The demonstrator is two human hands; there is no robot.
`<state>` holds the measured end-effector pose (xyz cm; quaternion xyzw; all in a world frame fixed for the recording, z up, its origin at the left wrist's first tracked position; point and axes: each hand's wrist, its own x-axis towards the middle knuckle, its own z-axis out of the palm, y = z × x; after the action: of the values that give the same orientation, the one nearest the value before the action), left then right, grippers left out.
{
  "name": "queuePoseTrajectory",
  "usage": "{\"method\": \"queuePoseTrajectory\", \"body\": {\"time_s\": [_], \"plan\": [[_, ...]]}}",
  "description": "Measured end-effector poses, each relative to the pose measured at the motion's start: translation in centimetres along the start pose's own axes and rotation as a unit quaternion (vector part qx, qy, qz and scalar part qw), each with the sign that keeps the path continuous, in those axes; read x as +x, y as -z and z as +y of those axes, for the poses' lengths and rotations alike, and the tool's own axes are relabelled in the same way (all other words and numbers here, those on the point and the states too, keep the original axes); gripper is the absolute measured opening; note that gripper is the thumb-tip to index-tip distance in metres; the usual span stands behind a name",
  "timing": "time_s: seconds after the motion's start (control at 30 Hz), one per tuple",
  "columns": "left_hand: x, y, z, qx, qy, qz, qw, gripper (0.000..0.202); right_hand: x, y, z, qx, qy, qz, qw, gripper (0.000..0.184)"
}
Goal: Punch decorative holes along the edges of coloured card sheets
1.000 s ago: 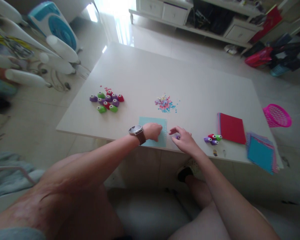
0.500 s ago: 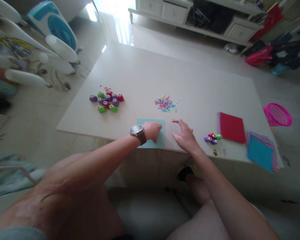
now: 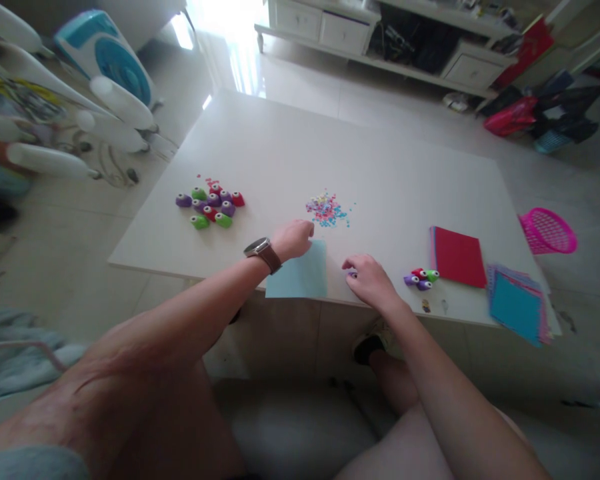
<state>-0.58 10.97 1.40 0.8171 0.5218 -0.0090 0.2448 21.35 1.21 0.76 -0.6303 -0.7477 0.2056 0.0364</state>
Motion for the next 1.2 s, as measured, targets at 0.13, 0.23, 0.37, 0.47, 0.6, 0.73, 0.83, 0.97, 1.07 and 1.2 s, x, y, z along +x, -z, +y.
{"method": "queuePoseTrajectory", "body": {"time_s": [0.13, 0.23, 0.37, 0.47, 0.6, 0.73, 0.83, 0.97, 1.07, 1.2], "plan": [[0.1, -0.5, 0.2, 0.007, -0.053, 0.017, 0.998, 0.033, -0.2, 0.2, -0.2, -0.002, 0.000, -0.011, 1.000, 0.023], [0.2, -1.1, 0.4, 0.015, -0.050, -0.001, 0.999, 0.035, -0.4, 0.3, -0.2, -0.008, -0.001, -0.017, 1.000, 0.022], [0.6, -1.9, 0.5, 0.016, -0.041, 0.006, 0.999, 0.040, -0.5, 0.4, -0.2, -0.017, -0.006, -0.026, 0.999, 0.019], [0.7, -2.0, 0.5, 0.017, -0.037, 0.013, 0.999, 0.048, -0.6, 0.5, -0.2, -0.025, -0.008, -0.031, 0.999, 0.017], [0.6, -1.7, 0.6, 0.029, -0.021, 0.025, 0.999, 0.059, -0.7, 0.7, -0.1, -0.029, -0.007, -0.032, 0.999, 0.016], [0.5, -1.4, 0.8, 0.022, -0.029, 0.024, 0.999, 0.056, -0.6, 0.7, 0.2, -0.025, 0.000, -0.030, 0.999, 0.016], [0.6, -1.5, 1.1, 0.012, -0.042, 0.015, 0.999, 0.053, -0.5, 0.7, 0.4, -0.021, 0.004, -0.029, 0.999, 0.015], [0.7, -1.7, 1.4, 0.016, -0.030, 0.008, 0.999, 0.054, -0.4, 0.6, 0.4, -0.024, 0.000, -0.028, 0.999, 0.016], [1.0, -1.9, 1.5, 0.016, -0.015, 0.005, 1.000, 0.051, -0.5, 0.8, 0.3, -0.026, -0.001, -0.026, 0.999, 0.015], [1.5, -2.1, 1.5, 0.012, -0.013, 0.015, 1.000, 0.051, -0.8, 1.0, 0.3, -0.025, -0.009, -0.026, 0.999, 0.013]]}}
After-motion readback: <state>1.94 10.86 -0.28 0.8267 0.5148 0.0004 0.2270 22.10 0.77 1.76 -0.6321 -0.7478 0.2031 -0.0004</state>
